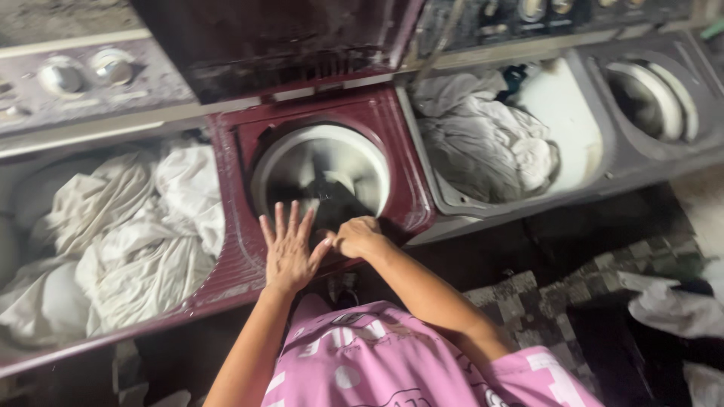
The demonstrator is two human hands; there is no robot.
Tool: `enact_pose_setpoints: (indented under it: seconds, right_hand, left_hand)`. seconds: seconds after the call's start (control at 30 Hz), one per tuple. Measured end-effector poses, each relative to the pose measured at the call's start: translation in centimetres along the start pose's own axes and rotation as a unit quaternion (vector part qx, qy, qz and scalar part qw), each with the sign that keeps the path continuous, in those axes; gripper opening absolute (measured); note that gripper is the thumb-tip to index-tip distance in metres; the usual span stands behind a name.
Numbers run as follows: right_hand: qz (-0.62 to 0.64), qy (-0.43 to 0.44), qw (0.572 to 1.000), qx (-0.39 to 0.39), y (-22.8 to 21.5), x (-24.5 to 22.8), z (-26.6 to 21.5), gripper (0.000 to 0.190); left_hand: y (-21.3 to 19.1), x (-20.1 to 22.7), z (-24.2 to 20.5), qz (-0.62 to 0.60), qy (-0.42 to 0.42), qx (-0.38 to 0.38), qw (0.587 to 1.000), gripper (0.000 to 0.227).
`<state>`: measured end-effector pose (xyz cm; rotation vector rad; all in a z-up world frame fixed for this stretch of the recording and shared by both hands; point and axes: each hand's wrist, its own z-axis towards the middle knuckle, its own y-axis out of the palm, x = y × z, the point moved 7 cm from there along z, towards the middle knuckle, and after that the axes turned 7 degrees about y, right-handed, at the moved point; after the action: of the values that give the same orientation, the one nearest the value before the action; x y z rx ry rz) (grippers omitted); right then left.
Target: The person transfers white laundry into a washing machine tub, moves items into the adjacent spin dryer tub, and turns control knobs on several laundry machines by hand.
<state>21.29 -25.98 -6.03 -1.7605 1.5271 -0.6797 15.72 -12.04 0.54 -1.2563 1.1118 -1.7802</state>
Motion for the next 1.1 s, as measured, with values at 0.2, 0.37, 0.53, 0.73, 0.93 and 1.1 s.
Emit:
enact_pose_setpoints:
  seconds: [0.2, 0.37, 0.53, 0.73, 0.93, 1.1]
  right_hand:
    - [0.008, 0.005, 1.0, -0.009, 0.8, 0.2, 0.7, 0.077]
    - [0.017, -0.001, 1.0, 0.021, 2.1, 0.6, 1.7, 0.068]
    - [-0.003, -0.013, 0.998, 0.066, 2.0, 0.3, 2.1, 0.067]
    - [0.008, 0.007, 1.0, 0.008, 0.8, 0.0, 0.9, 0.071]
    - [-0.009, -0.012, 1.0, 0.013, 0.5, -0.1, 0.5, 0.066]
    - [-0.003, 0.002, 1.0, -0.005, -0.2, -0.1, -0.1, 0.063]
  left_hand:
    - [0.2, 0.0, -0.1, -0.021, 0.013, 0.008, 1.0, 0.079]
    - [0.2, 0.1, -0.1, -0.012, 0.022, 0.019, 1.0, 0.081]
    - [0.3, 0.0, -0.2, -0.014, 0.017, 0.014, 1.0, 0.081]
    - [0.2, 0.1, -0.2, -0.015, 0.02, 0.007, 1.0, 0.082]
    - [-0.3, 0.5, -0.1, -0.008, 0.029, 0.015, 0.999, 0.085]
    - [0.0, 0.1, -0.2, 0.0, 0.003, 0.0, 1.0, 0.085]
